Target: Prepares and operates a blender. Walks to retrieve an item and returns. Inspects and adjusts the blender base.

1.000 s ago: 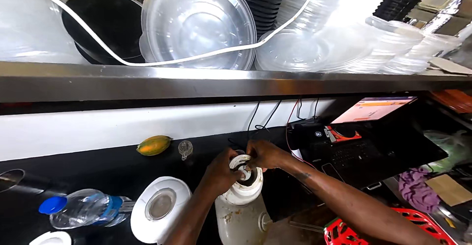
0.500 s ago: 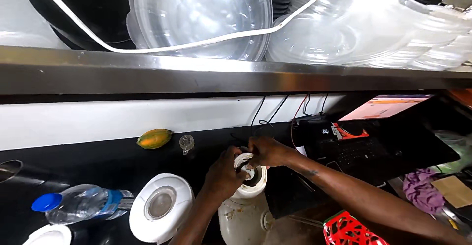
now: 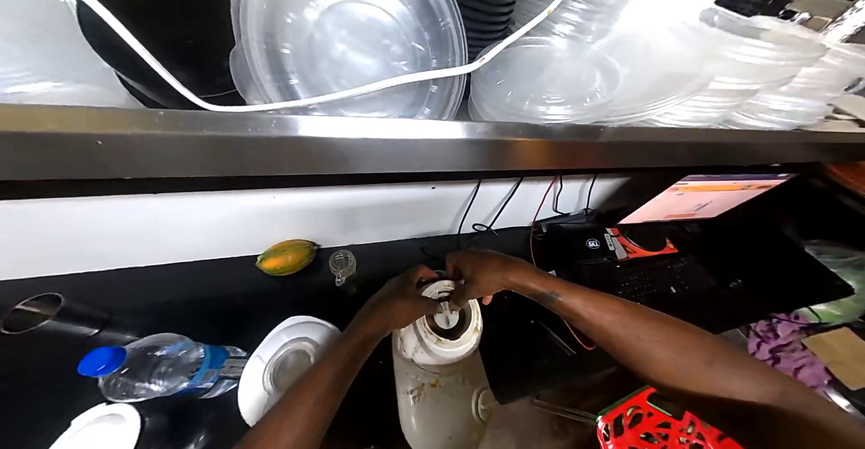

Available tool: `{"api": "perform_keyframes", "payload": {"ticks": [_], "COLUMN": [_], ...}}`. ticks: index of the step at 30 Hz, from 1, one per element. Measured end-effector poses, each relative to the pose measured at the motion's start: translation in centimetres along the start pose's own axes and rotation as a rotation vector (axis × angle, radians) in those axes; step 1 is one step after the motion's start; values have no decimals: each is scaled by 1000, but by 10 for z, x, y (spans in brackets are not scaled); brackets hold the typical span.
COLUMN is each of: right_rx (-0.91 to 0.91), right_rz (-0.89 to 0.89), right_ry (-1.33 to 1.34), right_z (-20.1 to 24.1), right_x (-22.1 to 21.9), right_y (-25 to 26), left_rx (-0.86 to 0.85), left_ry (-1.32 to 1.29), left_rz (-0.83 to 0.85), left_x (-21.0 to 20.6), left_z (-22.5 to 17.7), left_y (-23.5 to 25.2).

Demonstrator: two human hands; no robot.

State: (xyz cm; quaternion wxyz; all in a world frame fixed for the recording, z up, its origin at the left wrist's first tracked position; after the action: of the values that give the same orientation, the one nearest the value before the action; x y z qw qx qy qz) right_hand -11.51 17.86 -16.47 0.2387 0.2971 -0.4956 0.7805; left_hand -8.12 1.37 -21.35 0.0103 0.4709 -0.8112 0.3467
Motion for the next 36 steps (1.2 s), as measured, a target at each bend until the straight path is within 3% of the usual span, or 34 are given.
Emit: {"api": "perform_keyframes", "payload": {"ticks": [10,17,20,26,31,36], "right_rx": [-42,87,99,116,143,120], "right_rz": [-42,-52,-34,-148,-74,-57], "right_ry": [-111,122,232,19,188,371], "right_z": [7,-9,-14,-7,-15,-25], "right_x": [-7,-8,-14,-21,-19,-20], "right_y": [13,-4,-14,-8,-13,-9], "left_rx": [-10,-184,-154,-180,-61,28], "left_ry": [176,32,-54,-6,-172,-214], "left_rz": [37,45,79,2,98,68], "left_x": [1,-4,-6,-13,-6,0], "left_z": [-12,-1,4,5,10,8], "left_y": [2,-10,-14,-8,-11,-6]}}
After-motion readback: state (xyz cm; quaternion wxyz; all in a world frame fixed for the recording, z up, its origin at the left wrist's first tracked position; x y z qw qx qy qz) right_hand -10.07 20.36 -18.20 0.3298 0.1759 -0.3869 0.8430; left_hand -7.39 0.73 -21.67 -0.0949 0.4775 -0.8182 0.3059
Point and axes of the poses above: each hand's wrist, its own y-axis towards the middle knuckle, its own x-axis out of the back of the hand, z = x × y, the point moved 3 cm from there along y, towards the middle knuckle, and after that the axes turned 3 degrees about -y, right-handed, at the moved point
